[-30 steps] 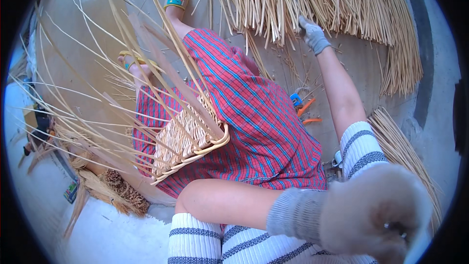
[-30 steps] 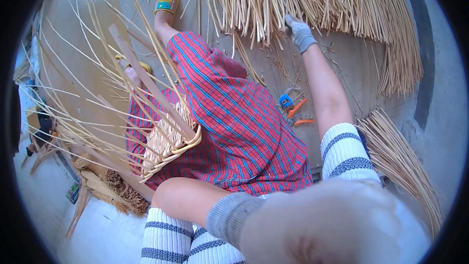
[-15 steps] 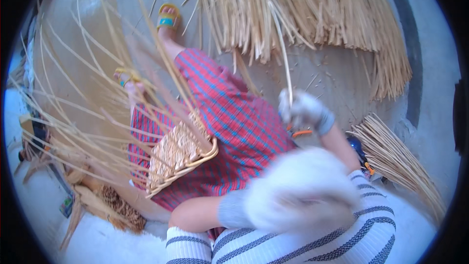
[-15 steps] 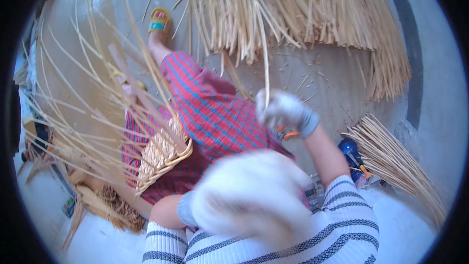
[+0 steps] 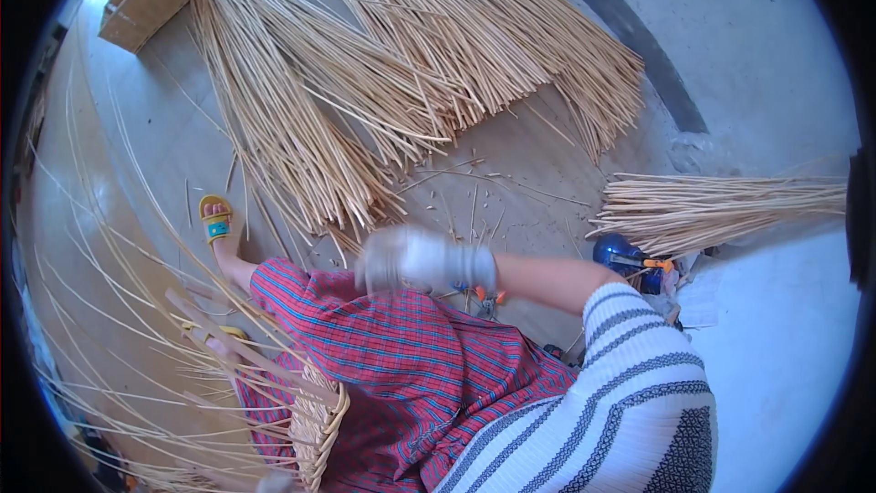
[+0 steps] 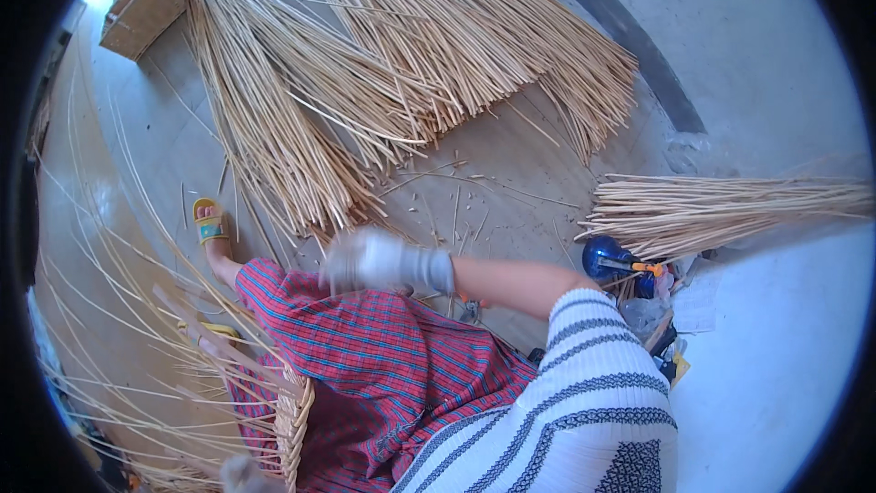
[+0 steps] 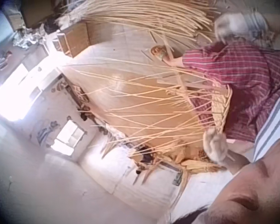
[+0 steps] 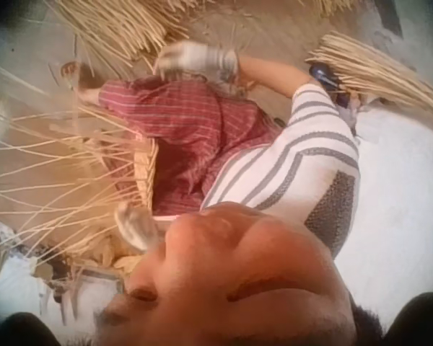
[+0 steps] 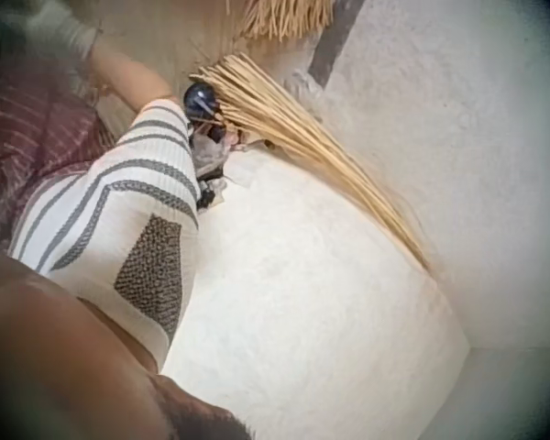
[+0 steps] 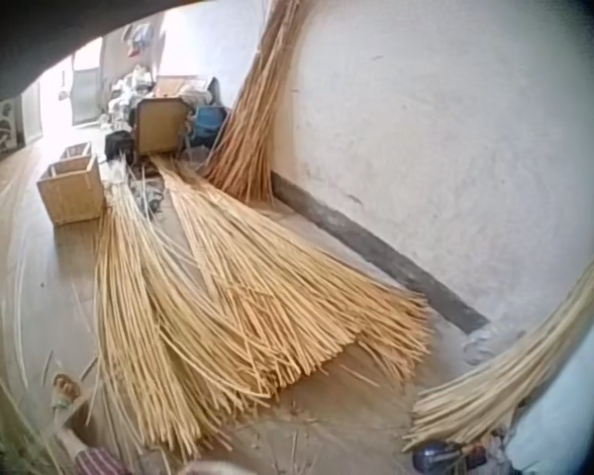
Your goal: The person is weaving a wicker basket using long straw or reed materials.
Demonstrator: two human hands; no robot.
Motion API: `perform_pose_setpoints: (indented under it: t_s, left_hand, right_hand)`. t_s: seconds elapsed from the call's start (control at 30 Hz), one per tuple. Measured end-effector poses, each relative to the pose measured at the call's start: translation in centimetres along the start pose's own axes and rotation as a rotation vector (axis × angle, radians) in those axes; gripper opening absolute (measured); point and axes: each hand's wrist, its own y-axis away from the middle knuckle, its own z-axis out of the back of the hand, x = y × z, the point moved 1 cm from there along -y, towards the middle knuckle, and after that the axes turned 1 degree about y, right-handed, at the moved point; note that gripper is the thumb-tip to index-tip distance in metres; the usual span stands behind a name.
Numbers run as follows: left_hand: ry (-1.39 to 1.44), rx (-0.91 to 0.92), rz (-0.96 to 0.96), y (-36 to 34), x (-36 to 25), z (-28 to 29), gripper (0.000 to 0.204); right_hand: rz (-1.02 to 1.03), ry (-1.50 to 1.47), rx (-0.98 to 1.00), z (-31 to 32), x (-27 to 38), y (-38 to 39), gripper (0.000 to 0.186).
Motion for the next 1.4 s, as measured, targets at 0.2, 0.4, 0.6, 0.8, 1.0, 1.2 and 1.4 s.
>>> perform_pose_setpoints:
  t_s: [0.2, 0.4, 0.6, 0.8, 1.0, 1.2, 1.4]
  left_hand:
    - [-0.353, -0.298, -0.098, -0.3, 4.8, 4.4, 0.027]
    - [-0.441, -0.338, -0.073, -1.5, 6.8, 5.0, 0.027]
    - [-0.476, -0.356, -0.076, -2.4, 7.1, 5.3, 0.027]
    - [-0.492, -0.381, -0.089, -2.3, 6.8, 5.3, 0.027]
    - [-0.495, -0.405, -0.082, -2.4, 7.0, 5.4, 0.027]
    - [-0.511, -0.417, -0.084, -2.8, 7.2, 6.7, 0.028]
    - [-0.545, -0.41, -0.077, -2.4, 7.4, 9.7, 0.028]
  right_hand:
    - [-0.46, 0.847, -0.855, 14.4, -12.4, -5.6, 0.038]
    - [-1.005, 0.912, -0.661, 18.4, -17.4, -7.2, 0.044]
    - [-0.884, 1.016, -0.789, 16.6, -19.8, -7.7, 0.051]
    - [-0.993, 1.045, -0.715, 12.6, -19.4, -9.0, 0.064]
    - [-1.089, 1.057, -0.69, 15.7, -18.5, -10.8, 0.049]
    - [-1.101, 0.99, -0.842, 18.7, -19.3, -12.7, 0.041]
    - [-0.951, 1.546, -0.642, 17.7, -20.8, -13.6, 0.026]
